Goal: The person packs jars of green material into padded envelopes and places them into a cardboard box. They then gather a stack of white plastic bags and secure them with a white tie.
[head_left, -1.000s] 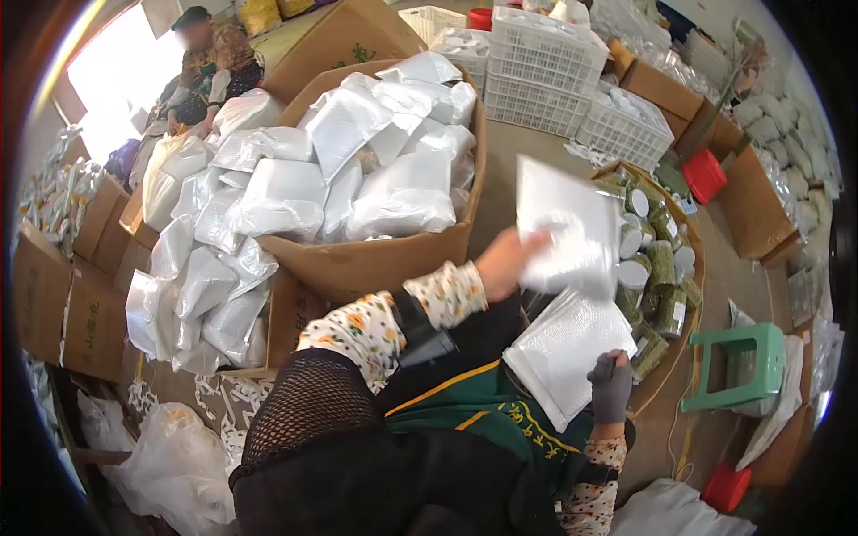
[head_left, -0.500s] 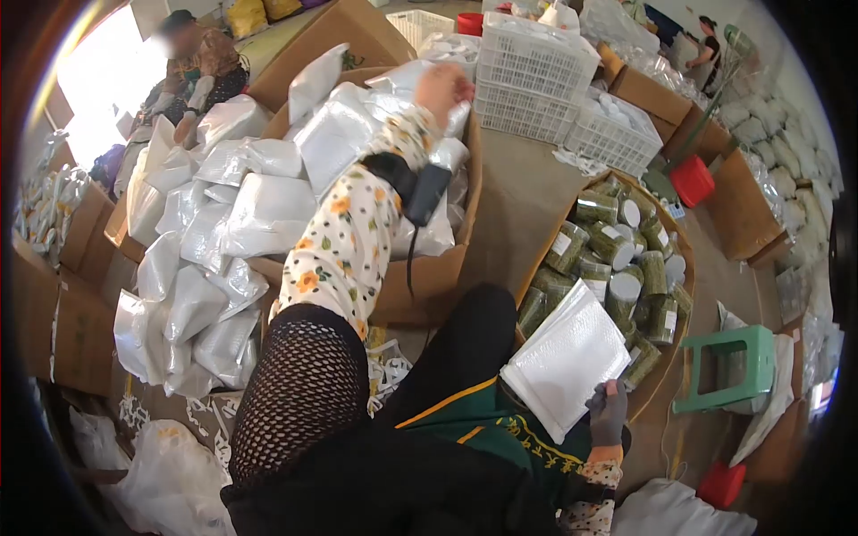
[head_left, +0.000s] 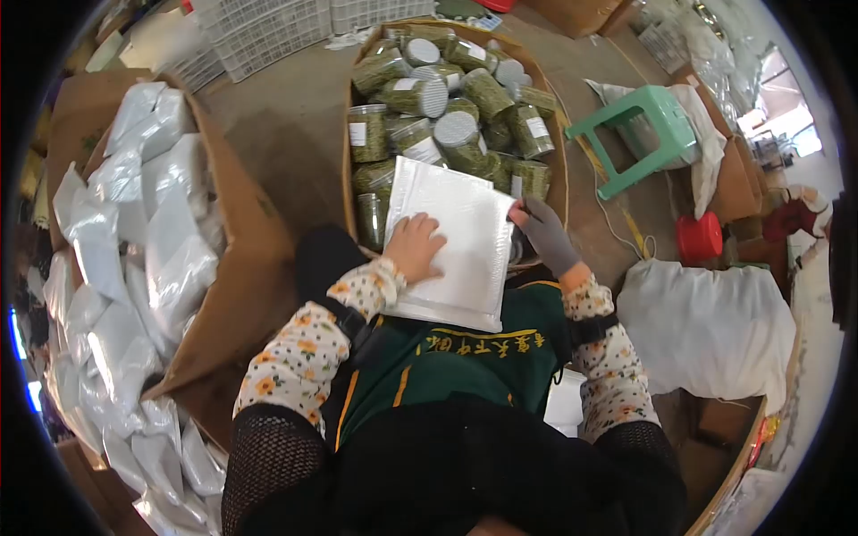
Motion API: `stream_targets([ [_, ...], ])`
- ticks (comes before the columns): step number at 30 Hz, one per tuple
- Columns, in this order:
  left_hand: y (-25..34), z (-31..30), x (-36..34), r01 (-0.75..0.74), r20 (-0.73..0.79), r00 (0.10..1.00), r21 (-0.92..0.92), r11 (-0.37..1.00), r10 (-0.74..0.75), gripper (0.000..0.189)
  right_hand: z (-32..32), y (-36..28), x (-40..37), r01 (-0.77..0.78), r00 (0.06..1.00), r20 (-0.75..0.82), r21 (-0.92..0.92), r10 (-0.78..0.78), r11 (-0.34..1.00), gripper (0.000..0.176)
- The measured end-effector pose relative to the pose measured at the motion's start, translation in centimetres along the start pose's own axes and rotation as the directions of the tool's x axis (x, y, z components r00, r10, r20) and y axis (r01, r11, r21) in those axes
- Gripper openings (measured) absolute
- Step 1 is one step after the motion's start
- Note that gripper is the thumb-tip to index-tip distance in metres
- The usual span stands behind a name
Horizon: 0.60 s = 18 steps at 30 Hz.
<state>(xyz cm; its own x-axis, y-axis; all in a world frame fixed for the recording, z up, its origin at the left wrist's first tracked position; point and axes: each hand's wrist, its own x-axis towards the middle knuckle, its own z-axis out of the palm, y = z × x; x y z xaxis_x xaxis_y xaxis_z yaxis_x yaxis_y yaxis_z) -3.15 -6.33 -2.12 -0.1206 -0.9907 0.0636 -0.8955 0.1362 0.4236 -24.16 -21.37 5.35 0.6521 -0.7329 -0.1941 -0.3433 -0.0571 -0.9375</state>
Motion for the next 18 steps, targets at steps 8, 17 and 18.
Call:
stream_targets([
  [8, 0.1, -0.1, -2.3, 0.070, -0.040, 0.996, -0.097, 0.993, -0.074, 0.060, 5.6, -3.2, 15.8, 0.363, 0.860, 0.189, -0.879, -0.474, 0.310, 0.063],
  [17, 2.3, -1.6, -4.4, -0.142, 0.178, 0.972, -0.069, 0.987, 0.153, 0.054, 6.9, -6.2, 20.2, 0.198, 0.976, 0.208, -0.971, 0.067, 0.135, 0.073],
  [18, 2.3, -1.5, -4.6, -0.177, 0.125, 0.976, -0.019, 0.984, 0.178, 0.051, 5.7, -6.4, 19.6, 0.171, 0.983, 0.179, -0.975, 0.047, 0.144, 0.072],
])
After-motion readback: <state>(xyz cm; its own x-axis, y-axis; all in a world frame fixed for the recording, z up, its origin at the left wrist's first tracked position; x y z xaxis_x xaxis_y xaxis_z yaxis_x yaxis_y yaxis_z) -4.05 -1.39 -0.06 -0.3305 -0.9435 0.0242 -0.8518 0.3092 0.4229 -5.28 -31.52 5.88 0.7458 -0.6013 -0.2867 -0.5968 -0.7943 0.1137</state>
